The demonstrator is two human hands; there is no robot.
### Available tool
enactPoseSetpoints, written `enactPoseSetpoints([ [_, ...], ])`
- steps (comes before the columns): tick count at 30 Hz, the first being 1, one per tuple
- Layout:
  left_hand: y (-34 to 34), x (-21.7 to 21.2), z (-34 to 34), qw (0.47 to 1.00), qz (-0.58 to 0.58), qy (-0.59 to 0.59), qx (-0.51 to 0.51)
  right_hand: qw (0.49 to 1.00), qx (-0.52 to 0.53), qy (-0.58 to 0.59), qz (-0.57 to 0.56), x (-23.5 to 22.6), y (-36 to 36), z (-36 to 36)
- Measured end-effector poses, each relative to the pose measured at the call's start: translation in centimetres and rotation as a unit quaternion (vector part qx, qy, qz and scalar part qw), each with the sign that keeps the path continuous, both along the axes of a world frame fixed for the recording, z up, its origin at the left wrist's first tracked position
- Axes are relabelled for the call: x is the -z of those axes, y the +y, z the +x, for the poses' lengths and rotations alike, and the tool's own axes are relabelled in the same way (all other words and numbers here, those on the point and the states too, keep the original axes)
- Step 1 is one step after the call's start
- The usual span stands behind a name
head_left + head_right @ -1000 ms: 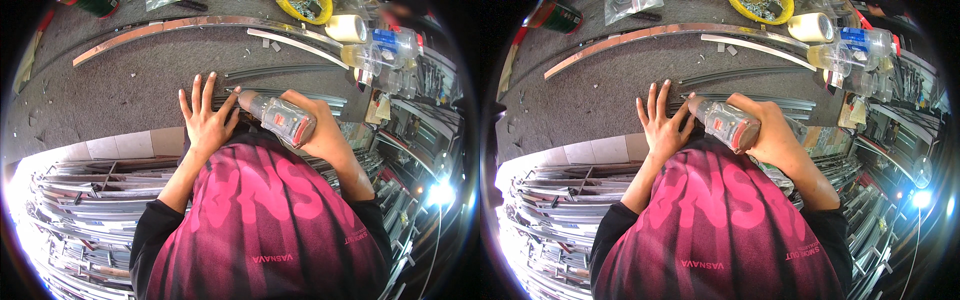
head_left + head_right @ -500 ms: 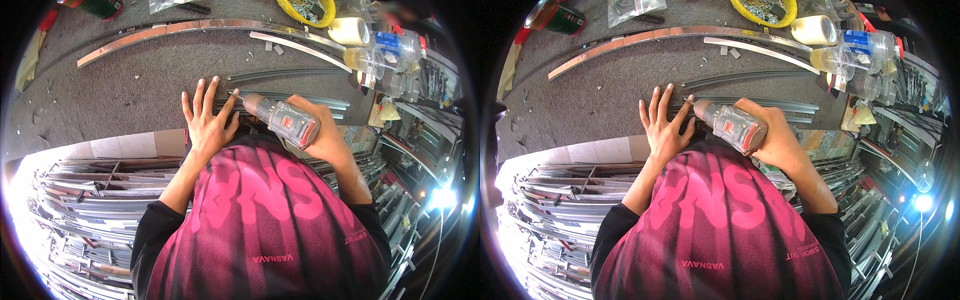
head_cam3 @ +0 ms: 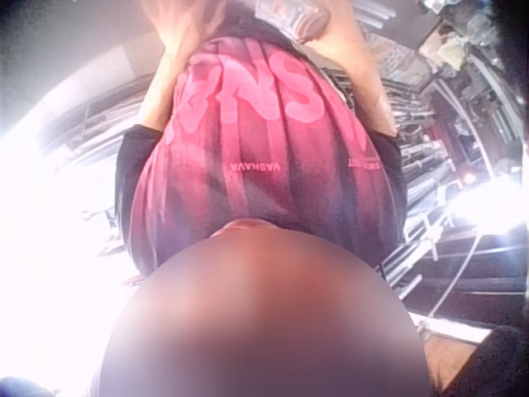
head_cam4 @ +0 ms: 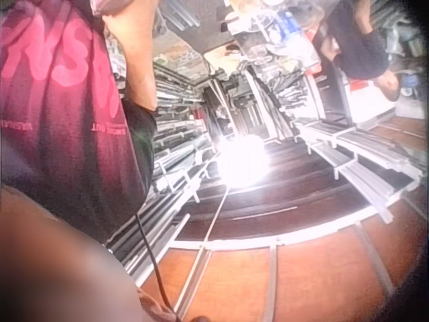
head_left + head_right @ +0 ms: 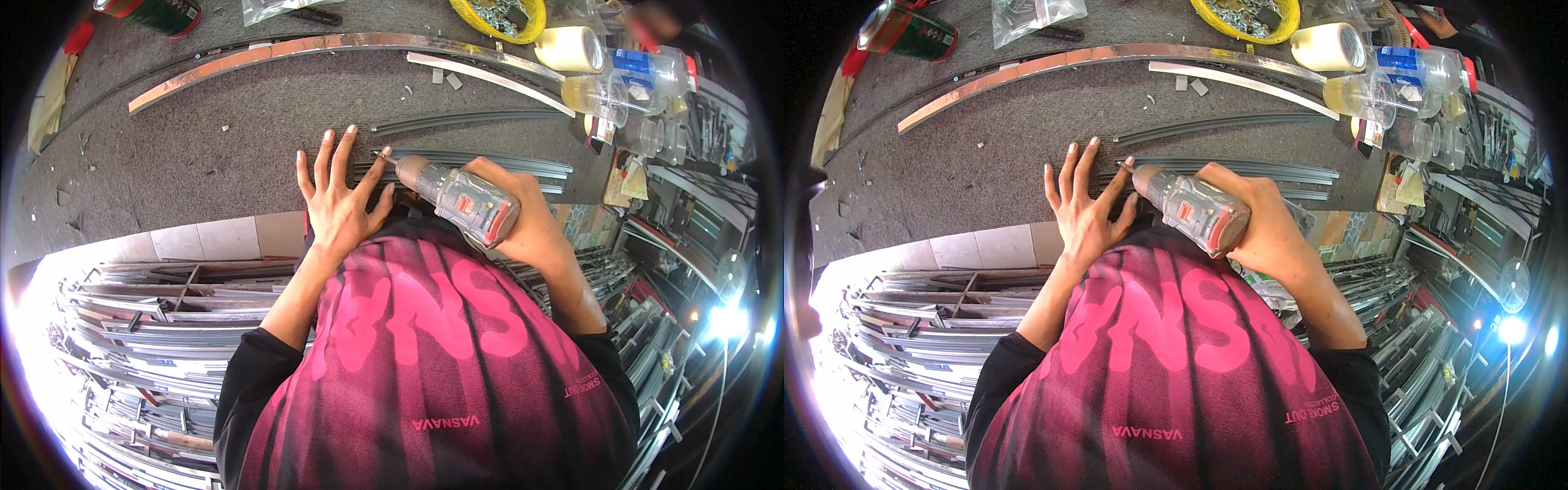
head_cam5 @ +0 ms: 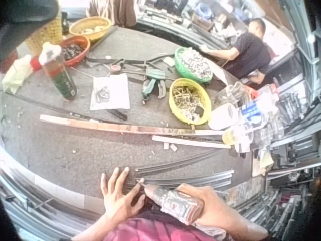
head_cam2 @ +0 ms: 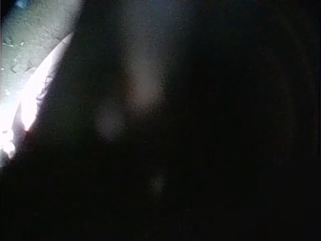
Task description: The person uses a cordless drill to make holes in several metal rods on a workbench. They retrieve rods from a rack, align them, and drill multiple holes per rod, then place the finished pieces on the table.
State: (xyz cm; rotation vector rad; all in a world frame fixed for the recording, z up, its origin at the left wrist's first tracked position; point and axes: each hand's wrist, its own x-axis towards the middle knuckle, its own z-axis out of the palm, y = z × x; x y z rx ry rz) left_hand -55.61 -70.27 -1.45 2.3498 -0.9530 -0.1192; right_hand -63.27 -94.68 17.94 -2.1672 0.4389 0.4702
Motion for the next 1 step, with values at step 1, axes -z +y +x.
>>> enactPoseSetpoints([
  [1, 0.07, 0.01, -0.02, 1.0, 0.001, 0.001, 0.001, 1.0, -0.013, 0.001, -0.009, -0.03, -0.04, -0.02],
])
